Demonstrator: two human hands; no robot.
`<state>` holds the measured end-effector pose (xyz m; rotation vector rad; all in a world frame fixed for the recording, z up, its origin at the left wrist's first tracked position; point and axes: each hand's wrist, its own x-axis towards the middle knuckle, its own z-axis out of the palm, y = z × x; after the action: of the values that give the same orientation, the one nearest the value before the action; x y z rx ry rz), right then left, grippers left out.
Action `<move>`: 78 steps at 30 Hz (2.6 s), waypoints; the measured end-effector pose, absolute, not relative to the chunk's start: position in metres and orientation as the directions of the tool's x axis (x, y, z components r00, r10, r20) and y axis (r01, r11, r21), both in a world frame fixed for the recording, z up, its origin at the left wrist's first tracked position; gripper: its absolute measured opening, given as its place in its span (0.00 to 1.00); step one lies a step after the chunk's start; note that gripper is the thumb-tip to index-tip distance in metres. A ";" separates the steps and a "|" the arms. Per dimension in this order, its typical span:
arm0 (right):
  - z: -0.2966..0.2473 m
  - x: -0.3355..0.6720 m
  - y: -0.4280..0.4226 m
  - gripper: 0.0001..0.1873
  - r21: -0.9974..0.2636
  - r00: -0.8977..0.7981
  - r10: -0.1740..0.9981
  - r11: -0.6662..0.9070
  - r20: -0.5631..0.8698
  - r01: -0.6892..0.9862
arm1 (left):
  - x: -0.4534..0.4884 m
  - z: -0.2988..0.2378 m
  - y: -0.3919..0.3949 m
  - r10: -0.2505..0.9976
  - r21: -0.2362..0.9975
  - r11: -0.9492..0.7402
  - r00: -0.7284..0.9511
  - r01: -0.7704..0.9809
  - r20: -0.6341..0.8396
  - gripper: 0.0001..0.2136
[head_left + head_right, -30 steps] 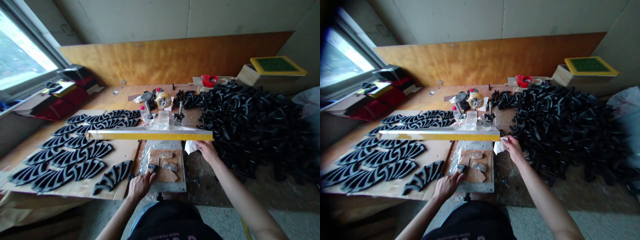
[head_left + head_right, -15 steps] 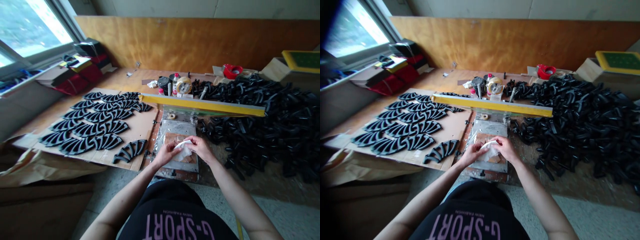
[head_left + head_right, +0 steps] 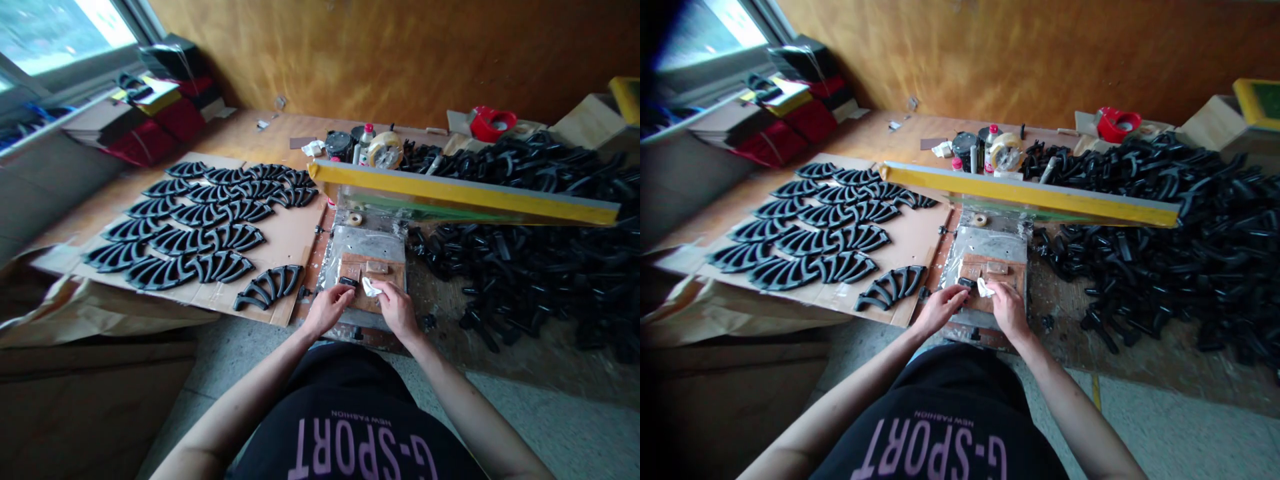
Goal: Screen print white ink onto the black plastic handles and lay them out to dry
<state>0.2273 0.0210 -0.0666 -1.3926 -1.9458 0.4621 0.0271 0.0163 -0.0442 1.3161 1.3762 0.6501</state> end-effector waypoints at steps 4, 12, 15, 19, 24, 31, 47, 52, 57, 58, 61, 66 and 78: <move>-0.078 0.231 0.033 0.16 -0.607 -0.153 0.935 0.327 0.320 0.724 | 0.024 -0.069 0.005 0.985 0.534 -0.064 0.138 0.843 -0.100 0.19; -0.081 0.196 0.062 0.23 -0.546 -0.434 0.833 0.553 0.344 0.629 | 0.006 -0.076 0.012 0.921 0.268 -0.332 0.372 0.905 -0.117 0.10; -0.088 0.186 0.066 0.23 -0.493 -0.542 0.793 0.602 0.278 0.628 | -0.001 -0.080 0.013 0.910 0.266 -0.356 0.397 0.896 -0.119 0.10; -0.096 0.182 0.059 0.26 -0.419 -0.631 0.756 0.637 0.173 0.648 | -0.001 -0.085 0.012 0.911 0.260 -0.364 0.400 0.894 -0.102 0.12; -0.098 0.191 0.044 0.30 -0.407 -0.668 0.721 0.674 0.183 0.616 | 0.000 -0.083 0.013 0.912 0.260 -0.350 0.391 0.900 -0.122 0.12; -0.094 0.209 0.032 0.27 -0.467 -0.654 0.741 0.637 0.151 0.613 | 0.001 -0.078 0.013 0.907 0.256 -0.359 0.400 0.898 -0.134 0.11; -0.064 0.215 0.033 0.21 -0.623 -0.559 0.824 0.487 0.094 0.612 | -0.002 -0.081 0.013 0.903 0.267 -0.378 0.416 0.887 -0.104 0.11; -0.044 0.234 0.036 0.17 -0.919 -0.183 0.983 0.076 0.005 0.386 | -0.001 -0.068 0.014 0.908 0.323 -0.360 0.407 0.876 -0.094 0.10; -0.046 0.279 0.023 0.20 -0.964 0.181 0.954 -0.209 -0.237 -0.162 | 0.033 -0.044 0.022 0.883 0.489 -0.368 0.462 0.791 -0.082 0.11; -0.047 0.290 0.020 0.21 -0.940 0.234 0.930 -0.221 -0.283 -0.259 | 0.046 -0.041 0.025 0.864 0.520 -0.388 0.497 0.761 -0.082 0.12; -0.047 0.325 0.010 0.22 -0.882 0.387 0.854 -0.155 -0.346 -0.445 | 0.093 -0.033 0.038 0.783 0.546 -0.486 0.618 0.682 -0.075 0.15; -0.046 0.375 -0.004 0.22 -0.876 0.545 0.768 -0.042 -0.337 -0.481 | 0.173 -0.031 0.062 0.666 0.484 -0.620 0.741 0.617 -0.091 0.18; -0.034 0.328 -0.003 0.21 -0.893 0.354 0.884 -0.135 -0.304 -0.430 | 0.162 -0.039 0.046 0.821 0.977 0.022 0.554 0.213 -0.140 0.28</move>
<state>0.3275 -0.0034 -0.0340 -1.2347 -0.4845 1.2114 0.1619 0.0459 -0.0387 1.5125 0.9226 0.5933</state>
